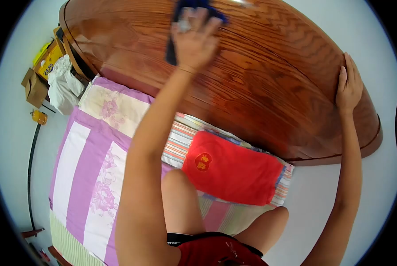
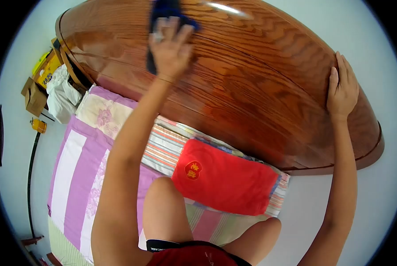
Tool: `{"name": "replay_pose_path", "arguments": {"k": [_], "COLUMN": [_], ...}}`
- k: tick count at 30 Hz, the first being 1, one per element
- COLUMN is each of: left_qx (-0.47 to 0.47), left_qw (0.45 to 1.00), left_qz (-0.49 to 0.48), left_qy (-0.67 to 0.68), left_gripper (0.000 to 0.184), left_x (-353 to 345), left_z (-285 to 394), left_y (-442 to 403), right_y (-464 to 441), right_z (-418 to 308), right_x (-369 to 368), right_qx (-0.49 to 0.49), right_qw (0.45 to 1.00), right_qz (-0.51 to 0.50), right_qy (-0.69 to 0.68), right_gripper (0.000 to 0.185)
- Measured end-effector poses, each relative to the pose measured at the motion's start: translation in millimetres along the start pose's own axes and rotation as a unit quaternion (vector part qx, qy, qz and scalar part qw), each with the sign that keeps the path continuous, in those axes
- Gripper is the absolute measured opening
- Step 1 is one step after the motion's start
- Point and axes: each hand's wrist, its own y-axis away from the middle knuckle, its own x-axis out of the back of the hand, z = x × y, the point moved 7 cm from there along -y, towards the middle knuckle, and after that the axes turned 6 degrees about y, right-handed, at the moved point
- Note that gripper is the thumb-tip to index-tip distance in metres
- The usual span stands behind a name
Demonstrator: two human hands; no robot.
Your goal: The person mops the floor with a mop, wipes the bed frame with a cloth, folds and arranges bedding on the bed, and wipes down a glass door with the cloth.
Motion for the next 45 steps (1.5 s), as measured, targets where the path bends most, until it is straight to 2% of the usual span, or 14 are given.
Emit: {"name": "replay_pose_path", "arguments": {"k": [4,10,13,18,21,24,28,31,32,33,35,36,40,45], "left_qx": [0.046,0.298,0.142,0.01,-0.039,-0.129,0.023,0.193,0.212,0.326,0.605,0.641,0.507,0.496], "left_qw": [0.995,0.932,0.979,0.968,0.95,0.985,0.995,0.977,0.954,0.929,0.748,0.727,0.839,0.858], "left_qz": [0.086,0.203,0.146,-0.007,-0.035,-0.05,-0.047,0.075,0.145,0.153,0.207,0.208,0.19,0.027], "left_qy": [0.001,0.035,0.014,0.251,0.307,0.106,-0.087,-0.046,-0.154,-0.086,0.177,0.136,0.059,0.127], "left_gripper": [0.048,0.048,0.045,0.044,0.047,0.047,0.047,0.051,0.049,0.057,0.066,0.069,0.062,0.062], "left_x": [30,15,-9,-29,-31,-29,-8,41,42,45,30,28,-26,-69], "left_z": [-98,-96,11,181,183,131,1,-101,-144,-183,-223,-188,-80,125], "left_y": [0,-7,-43,-80,-90,-95,-111,-80,-45,-11,79,102,143,148], "right_y": [-2,0,-1,-1,-2,1,0,-4,-4,-3,-7,-7,-8,-7], "right_z": [-2,-2,-3,-4,-3,0,-4,-6,-6,-4,-9,-11,-11,-8], "right_x": [1,2,1,4,5,-3,3,-1,-1,-2,3,5,4,1], "right_qx": [-0.006,-0.022,-0.021,-0.021,-0.018,-0.014,-0.005,-0.003,-0.004,-0.005,0.002,0.006,-0.002,-0.012], "right_qw": [0.999,0.999,0.999,0.999,0.999,0.999,0.999,1.0,1.0,1.0,1.0,1.0,0.999,0.999], "right_qz": [0.006,0.01,0.008,0.003,0.006,0.004,0.005,0.002,0.004,0.003,0.008,0.006,0.003,-0.018], "right_qy": [0.036,0.025,0.037,0.033,0.03,0.037,0.035,0.011,0.01,0.009,0.004,0.001,-0.036,-0.044], "right_gripper": [0.038,0.037,0.037,0.038,0.038,0.038,0.037,0.037,0.036,0.036,0.036,0.036,0.036,0.039]}}
